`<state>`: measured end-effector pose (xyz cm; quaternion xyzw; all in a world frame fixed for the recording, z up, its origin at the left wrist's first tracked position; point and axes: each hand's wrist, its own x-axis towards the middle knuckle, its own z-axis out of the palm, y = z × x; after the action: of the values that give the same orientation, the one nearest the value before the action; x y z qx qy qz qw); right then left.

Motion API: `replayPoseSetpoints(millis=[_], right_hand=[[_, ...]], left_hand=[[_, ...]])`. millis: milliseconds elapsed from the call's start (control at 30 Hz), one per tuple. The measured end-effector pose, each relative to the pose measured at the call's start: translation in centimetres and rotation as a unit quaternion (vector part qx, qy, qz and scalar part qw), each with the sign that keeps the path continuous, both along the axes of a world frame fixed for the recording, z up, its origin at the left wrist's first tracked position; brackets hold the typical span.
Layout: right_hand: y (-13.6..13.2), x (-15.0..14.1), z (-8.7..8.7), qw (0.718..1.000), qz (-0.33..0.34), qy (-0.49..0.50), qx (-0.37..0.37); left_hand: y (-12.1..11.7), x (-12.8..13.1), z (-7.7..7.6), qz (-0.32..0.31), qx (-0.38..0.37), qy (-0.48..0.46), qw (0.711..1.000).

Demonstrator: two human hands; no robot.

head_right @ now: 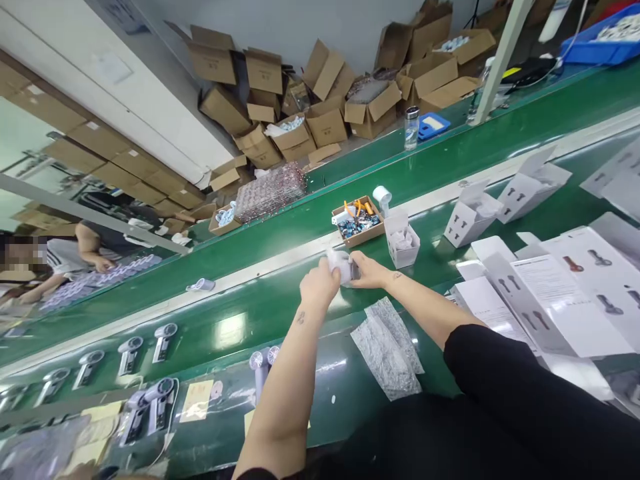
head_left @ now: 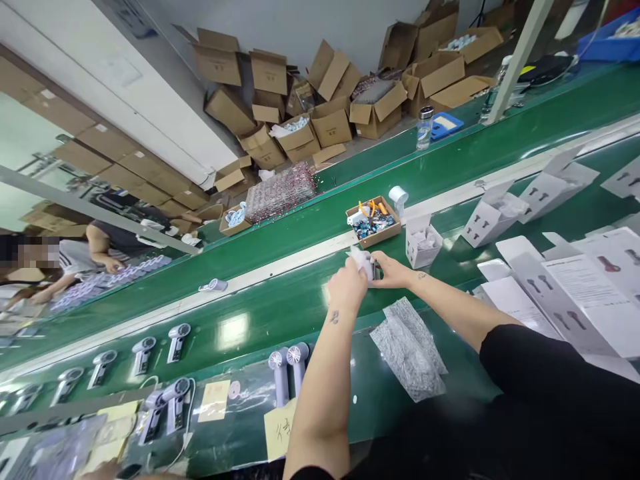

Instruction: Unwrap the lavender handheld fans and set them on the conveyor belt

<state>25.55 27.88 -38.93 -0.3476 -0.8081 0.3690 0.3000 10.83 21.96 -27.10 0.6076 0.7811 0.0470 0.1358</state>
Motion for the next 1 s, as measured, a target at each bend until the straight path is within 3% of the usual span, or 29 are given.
replayPoseSetpoints(millis=[100, 167, 300, 500, 667, 800, 900, 967, 1000], right_hand=[[-0.1, 0.4, -0.2, 0.996, -0.004, 0.07, -0.056], [-0.1, 0.8, -0.4, 0.99, -0.013, 0.103, -0.093], [0.2, 1.4, -0.4, 0.977, -0.02, 0.145, -0.155], [0.8, 1.0, 0.9, 0.966, -0.01, 0.145, -0.212], [1.5, 0.4, 2.1, 0.97, -0.008, 0.11, -0.217], [2.4, -0.1, 1.7, 0.989, 0.034, 0.058, -0.132], [3.1, -0.6, 0.9, 0.996, 0.035, 0.003, -0.084], [3.5, -0.9, 0.7, 0.997, 0.049, -0.051, -0.035], [3.6, -1.1, 0.8, 0.995, 0.059, -0.074, -0.003]], left_hand=[[2.7, 3.1, 0.4, -0.027, -0.027, 0.031, 0.999], [3.3, 4.1, -0.3, -0.051, 0.004, 0.035, 0.998], [1.2, 3.2, -2.9, -0.184, 0.09, 0.058, 0.977], [-1.1, 0.6, -6.6, -0.16, 0.068, 0.058, 0.983], [-1.3, 0.6, -6.0, -0.122, 0.019, 0.022, 0.992], [-4.7, -1.0, -4.9, -0.126, 0.109, 0.011, 0.986], [-10.8, -5.3, -5.9, -0.028, 0.172, -0.06, 0.983], [-15.7, -9.4, -7.6, 0.172, 0.175, -0.121, 0.962], [-18.0, -11.4, -8.6, 0.284, 0.168, -0.145, 0.933]])
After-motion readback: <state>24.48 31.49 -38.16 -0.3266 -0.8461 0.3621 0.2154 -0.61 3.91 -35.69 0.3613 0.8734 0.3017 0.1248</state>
